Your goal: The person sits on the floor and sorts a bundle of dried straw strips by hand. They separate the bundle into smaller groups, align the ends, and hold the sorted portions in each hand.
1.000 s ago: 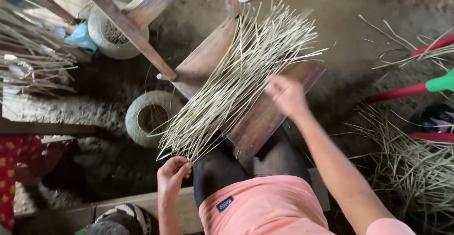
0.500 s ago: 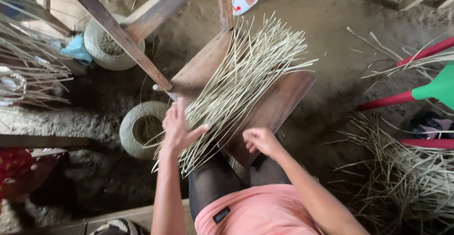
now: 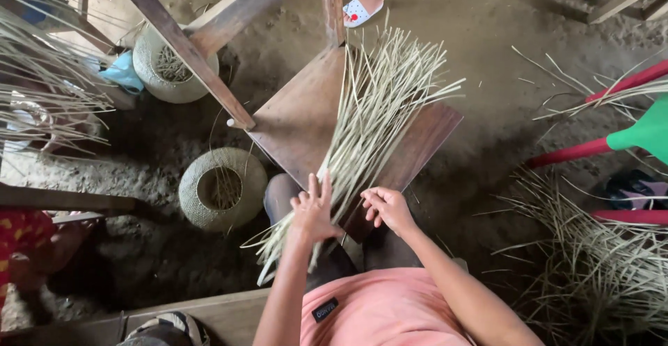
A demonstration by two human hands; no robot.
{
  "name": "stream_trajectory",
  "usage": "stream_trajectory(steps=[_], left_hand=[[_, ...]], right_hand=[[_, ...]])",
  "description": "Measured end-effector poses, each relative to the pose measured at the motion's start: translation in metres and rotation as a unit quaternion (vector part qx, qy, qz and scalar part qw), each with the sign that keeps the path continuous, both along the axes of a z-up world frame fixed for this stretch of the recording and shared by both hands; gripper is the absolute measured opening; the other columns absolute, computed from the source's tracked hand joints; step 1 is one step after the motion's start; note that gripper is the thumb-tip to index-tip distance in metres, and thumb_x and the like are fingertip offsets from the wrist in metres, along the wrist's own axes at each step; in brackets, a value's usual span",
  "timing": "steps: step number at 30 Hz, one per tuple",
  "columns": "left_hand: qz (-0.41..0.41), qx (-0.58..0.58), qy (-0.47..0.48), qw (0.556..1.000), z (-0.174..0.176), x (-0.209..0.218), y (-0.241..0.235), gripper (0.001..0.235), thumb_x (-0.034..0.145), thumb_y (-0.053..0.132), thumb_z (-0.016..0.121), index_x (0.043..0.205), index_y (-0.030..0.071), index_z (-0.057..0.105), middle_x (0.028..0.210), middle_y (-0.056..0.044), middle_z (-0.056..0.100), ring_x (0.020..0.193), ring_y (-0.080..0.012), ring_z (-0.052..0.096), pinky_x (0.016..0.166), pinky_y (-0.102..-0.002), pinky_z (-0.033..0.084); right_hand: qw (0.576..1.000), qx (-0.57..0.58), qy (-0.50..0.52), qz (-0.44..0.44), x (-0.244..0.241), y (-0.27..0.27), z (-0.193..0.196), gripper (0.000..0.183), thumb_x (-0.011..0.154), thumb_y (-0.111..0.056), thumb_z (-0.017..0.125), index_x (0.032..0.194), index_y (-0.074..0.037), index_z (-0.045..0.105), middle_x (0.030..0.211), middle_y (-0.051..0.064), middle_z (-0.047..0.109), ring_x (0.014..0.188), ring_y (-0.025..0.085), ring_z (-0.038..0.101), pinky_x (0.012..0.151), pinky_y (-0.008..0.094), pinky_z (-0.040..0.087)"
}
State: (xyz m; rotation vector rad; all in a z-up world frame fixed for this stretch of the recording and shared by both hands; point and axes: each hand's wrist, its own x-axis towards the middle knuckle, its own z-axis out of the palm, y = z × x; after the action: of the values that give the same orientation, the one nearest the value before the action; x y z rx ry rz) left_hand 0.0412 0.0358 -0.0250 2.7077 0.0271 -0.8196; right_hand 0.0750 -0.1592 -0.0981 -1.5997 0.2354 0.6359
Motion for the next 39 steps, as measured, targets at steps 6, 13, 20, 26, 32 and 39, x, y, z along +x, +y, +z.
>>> stream_trajectory(steps=[6,13,20,26,32,39], left_hand=[[-0.001,0.033,-0.014,0.999,0.009,-0.02,-0.018,0.155,0.038,0.085,0.068,0.15,0.006,-0.005,0.149,-0.028,0.018,0.121,-0.0414,0.037,0.095,-0.054,0.032],[0.06,0.191,-0.238,0.95,-0.063,-0.031,-0.024,0.073,0.077,0.02,0.06,0.145,0.017,0.033,0.133,-0.023,0.047,0.087,-0.0322,0.062,0.071,-0.045,0.041],[0.026,0.156,-0.298,0.941,-0.07,-0.038,-0.001,0.007,0.08,0.013,0.045,0.086,0.015,0.049,0.069,0.0,0.06,0.06,-0.0233,0.063,0.068,-0.042,0.041],[-0.023,0.176,-0.377,0.909,-0.024,-0.05,0.031,0.01,0.087,0.015,0.045,0.079,0.02,0.045,0.064,0.002,0.058,0.053,-0.0184,0.059,0.06,-0.036,0.044],[0.004,0.095,-0.38,0.92,-0.058,-0.058,0.096,0.007,0.08,0.016,0.054,0.081,0.017,0.047,0.071,-0.002,0.056,0.065,-0.0254,0.056,0.065,-0.038,0.036],[-0.002,0.08,-0.352,0.933,-0.056,-0.043,0.103,0.002,0.086,0.014,0.05,0.085,0.014,0.049,0.073,-0.004,0.059,0.066,-0.0267,0.056,0.065,-0.039,0.036]], right_hand=[[1.0,0.008,0.014,0.019,0.003,0.007,-0.001,0.028,0.088,-0.022,0.064,0.101,0.003,0.067,0.088,0.023,0.067,0.065,0.027,0.07,0.048,0.03,0.059],[0.991,0.012,0.007,0.135,0.007,0.011,0.019,0.019,0.086,-0.018,0.066,0.091,0.0,0.067,0.075,0.019,0.067,0.062,0.021,0.065,0.056,0.029,0.056],[0.652,-0.291,-0.621,0.325,0.019,0.046,0.076,0.064,0.069,-0.021,0.07,0.127,-0.01,0.047,0.125,0.014,0.053,0.125,0.033,0.043,0.103,0.061,0.022],[0.197,-0.535,-0.769,0.288,0.113,0.038,-0.046,0.013,0.094,-0.009,0.051,0.081,-0.012,0.049,0.062,-0.001,0.044,0.063,0.012,0.048,0.102,0.048,0.037],[0.532,-0.376,-0.68,0.337,0.136,0.009,0.122,0.03,0.071,0.021,0.062,0.062,-0.007,0.053,0.053,0.005,0.048,0.056,0.018,0.045,0.109,0.049,0.028],[0.431,-0.453,-0.736,0.259,0.172,-0.031,0.077,0.04,0.091,-0.039,0.068,0.061,-0.017,0.054,0.048,-0.002,0.049,0.047,0.017,0.052,0.053,0.029,0.039]])
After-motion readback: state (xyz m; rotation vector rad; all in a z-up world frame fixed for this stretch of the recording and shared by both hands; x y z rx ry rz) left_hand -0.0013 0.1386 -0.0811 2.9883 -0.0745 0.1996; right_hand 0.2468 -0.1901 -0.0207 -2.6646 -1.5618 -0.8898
